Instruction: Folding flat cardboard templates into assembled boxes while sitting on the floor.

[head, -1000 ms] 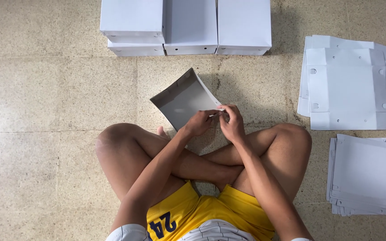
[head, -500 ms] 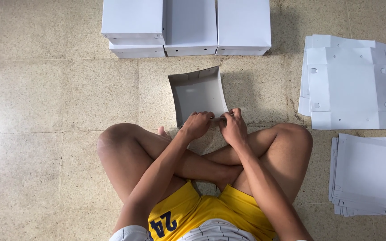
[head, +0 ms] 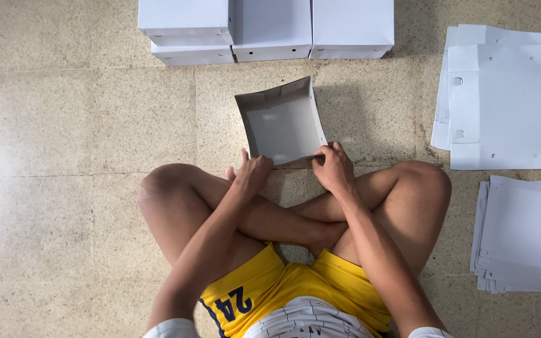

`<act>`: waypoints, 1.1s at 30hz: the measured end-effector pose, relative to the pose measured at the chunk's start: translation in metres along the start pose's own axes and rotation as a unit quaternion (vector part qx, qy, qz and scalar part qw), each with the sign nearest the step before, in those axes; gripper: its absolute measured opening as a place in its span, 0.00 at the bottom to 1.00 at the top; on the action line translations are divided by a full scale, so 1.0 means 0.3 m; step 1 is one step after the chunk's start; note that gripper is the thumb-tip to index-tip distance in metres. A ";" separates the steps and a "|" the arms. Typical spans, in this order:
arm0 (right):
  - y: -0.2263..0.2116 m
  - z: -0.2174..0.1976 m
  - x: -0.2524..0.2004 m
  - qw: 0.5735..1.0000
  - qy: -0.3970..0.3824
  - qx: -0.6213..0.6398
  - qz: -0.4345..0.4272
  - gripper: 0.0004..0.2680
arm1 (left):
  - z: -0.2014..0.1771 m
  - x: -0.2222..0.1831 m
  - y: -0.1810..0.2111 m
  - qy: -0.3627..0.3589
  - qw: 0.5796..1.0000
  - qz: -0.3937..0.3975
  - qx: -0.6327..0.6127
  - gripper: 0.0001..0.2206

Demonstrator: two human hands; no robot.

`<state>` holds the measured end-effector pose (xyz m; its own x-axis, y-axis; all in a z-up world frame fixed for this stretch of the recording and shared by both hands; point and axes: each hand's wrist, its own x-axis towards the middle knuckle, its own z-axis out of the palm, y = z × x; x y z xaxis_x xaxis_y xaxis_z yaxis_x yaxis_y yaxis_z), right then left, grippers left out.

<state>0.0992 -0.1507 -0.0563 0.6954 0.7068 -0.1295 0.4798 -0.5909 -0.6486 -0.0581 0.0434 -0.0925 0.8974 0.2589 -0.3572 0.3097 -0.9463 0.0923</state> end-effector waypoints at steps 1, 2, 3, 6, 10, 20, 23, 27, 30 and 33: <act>0.006 0.004 -0.001 1.000 0.003 -0.004 0.000 0.05 | -0.046 -0.007 0.030 0.020 0.999 -0.011 0.029 0.07; 0.013 0.010 -0.004 1.000 0.006 -0.008 0.001 0.05 | -0.090 -0.014 0.060 0.040 0.997 -0.023 0.057 0.06; 0.015 0.006 -0.006 1.000 0.003 -0.009 0.002 0.05 | -0.090 -0.005 0.060 0.038 0.997 -0.023 0.055 0.06; -0.006 -0.027 -0.021 1.000 0.004 -0.021 0.003 0.06 | -0.118 -0.005 0.065 0.068 0.994 -0.050 0.065 0.06; -0.028 -0.080 -0.042 1.000 0.007 -0.021 -0.002 0.11 | -0.157 -0.017 0.080 0.113 0.991 -0.022 0.062 0.05; 0.034 -0.045 -0.019 1.000 -0.017 -0.007 -0.017 0.06 | -0.184 -0.025 0.118 0.182 0.979 -0.008 0.091 0.06; 0.051 -0.026 -0.002 1.000 -0.016 -0.010 -0.014 0.06 | -0.172 -0.018 0.118 0.194 0.977 0.004 0.088 0.07; 0.050 -0.021 0.005 1.000 -0.009 -0.017 -0.022 0.05 | -0.160 0.005 0.106 0.208 0.974 0.014 0.093 0.06; 0.074 -0.009 0.018 0.998 -0.018 -0.047 -0.028 0.07 | -0.171 0.001 0.110 0.203 0.975 0.013 0.086 0.07; 0.094 0.007 0.024 0.997 -0.021 -0.056 -0.040 0.07 | -0.134 0.012 0.091 0.217 0.972 0.022 0.084 0.06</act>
<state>0.1167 -0.1614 -0.0770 0.6304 0.7678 -0.1145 0.5914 -0.5706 -0.5698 -0.0336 0.0262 -0.0539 0.9678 0.2413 0.0720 0.2460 -0.9670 -0.0668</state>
